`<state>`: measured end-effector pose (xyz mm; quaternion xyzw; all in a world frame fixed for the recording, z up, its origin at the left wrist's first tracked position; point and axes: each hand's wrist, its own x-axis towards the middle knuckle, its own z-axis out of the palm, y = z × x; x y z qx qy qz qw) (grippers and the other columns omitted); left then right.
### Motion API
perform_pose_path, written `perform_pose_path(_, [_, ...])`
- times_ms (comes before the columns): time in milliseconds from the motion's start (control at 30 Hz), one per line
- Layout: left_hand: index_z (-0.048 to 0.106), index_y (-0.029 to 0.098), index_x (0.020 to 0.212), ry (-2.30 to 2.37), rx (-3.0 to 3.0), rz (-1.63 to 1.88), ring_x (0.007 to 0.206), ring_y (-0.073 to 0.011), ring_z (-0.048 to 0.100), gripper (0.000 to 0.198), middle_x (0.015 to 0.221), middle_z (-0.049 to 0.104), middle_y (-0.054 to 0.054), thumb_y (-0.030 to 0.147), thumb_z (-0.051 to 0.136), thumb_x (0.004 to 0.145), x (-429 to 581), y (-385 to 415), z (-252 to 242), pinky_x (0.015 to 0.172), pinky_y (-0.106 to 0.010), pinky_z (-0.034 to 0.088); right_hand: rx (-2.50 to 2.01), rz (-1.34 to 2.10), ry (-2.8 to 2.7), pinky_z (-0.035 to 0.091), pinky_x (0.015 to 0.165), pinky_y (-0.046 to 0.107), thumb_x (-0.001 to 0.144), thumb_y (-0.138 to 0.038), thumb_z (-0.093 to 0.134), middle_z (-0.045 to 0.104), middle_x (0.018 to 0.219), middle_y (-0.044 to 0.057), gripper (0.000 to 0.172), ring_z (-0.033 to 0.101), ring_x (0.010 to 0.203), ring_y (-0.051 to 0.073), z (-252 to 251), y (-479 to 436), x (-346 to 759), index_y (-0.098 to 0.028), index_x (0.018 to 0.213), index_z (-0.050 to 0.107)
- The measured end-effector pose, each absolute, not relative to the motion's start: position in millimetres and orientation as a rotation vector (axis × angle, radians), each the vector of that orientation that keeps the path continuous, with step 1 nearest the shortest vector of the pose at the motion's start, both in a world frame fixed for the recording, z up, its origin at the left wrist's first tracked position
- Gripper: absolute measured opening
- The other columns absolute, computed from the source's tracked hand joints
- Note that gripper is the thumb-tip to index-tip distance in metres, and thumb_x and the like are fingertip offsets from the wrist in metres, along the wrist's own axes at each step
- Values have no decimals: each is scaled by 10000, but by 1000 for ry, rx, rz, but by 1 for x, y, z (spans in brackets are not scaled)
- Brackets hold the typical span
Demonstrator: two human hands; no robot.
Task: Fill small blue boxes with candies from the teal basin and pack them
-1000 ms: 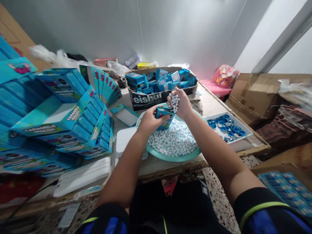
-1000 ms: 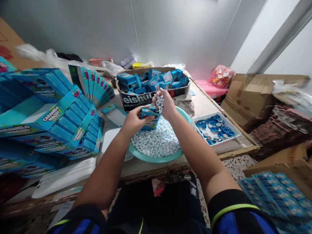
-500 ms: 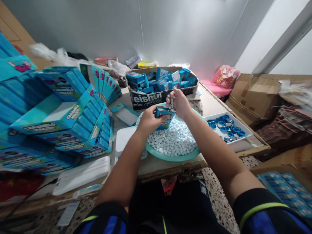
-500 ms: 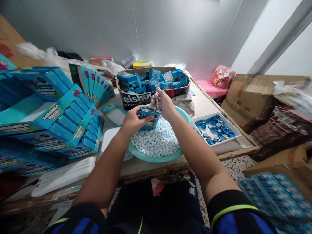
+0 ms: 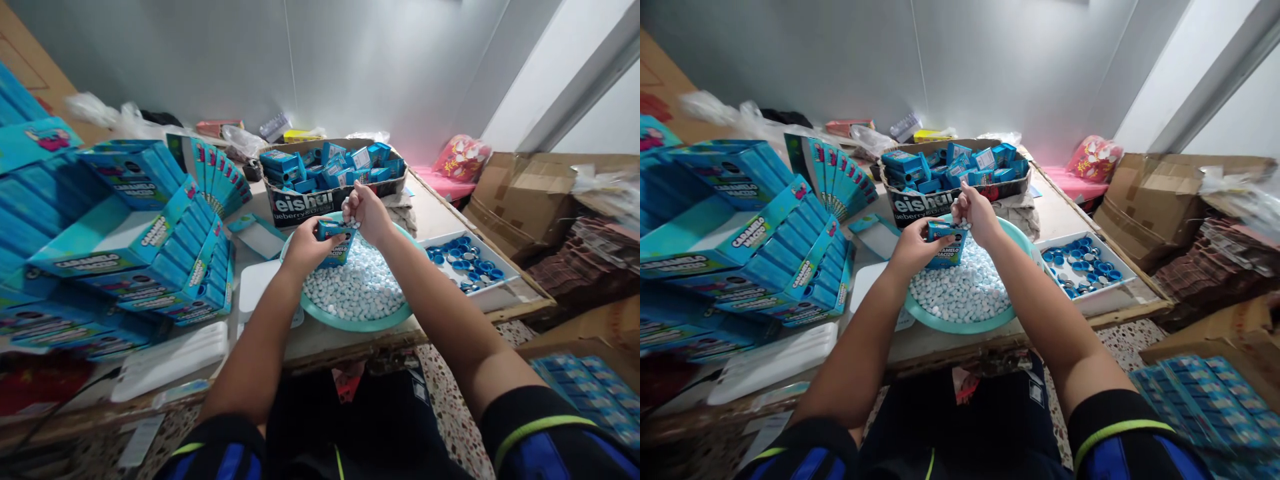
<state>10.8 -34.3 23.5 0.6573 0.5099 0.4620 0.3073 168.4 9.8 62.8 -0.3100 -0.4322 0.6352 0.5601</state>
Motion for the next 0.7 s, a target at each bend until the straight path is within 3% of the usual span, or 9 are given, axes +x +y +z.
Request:
perform_pose_path(233, [730,231,1156,1283,1925,1195,934,-234,717,508,1019,779,-46,505,844,743,10,-41,28,848,-337,560,-718,1516,-992,371,485,263,954,-628,646,505,603,-7,587,443,522,123,63,7,170,-242,646,328])
perform_pose_path(533, [683,232,1252,1282,1977,1293,1078,-267,711,540,1206,747,-87,415,829,765,8,-40,27,963,-382,565,-690,1576,-895,440,571,270,962,-569,624,487,629,-14,544,475,578,128,70,5,174,-234,645,336])
perform_pose_path(700, [691,244,1179,1315,1923,1275,1075,-265,718,384,1163,755,-74,326,774,814,9,-38,25,979,-395,556,-672,1547,-1009,494,666,278,966,-583,621,555,673,5,555,551,646,141,66,5,170,-228,623,367])
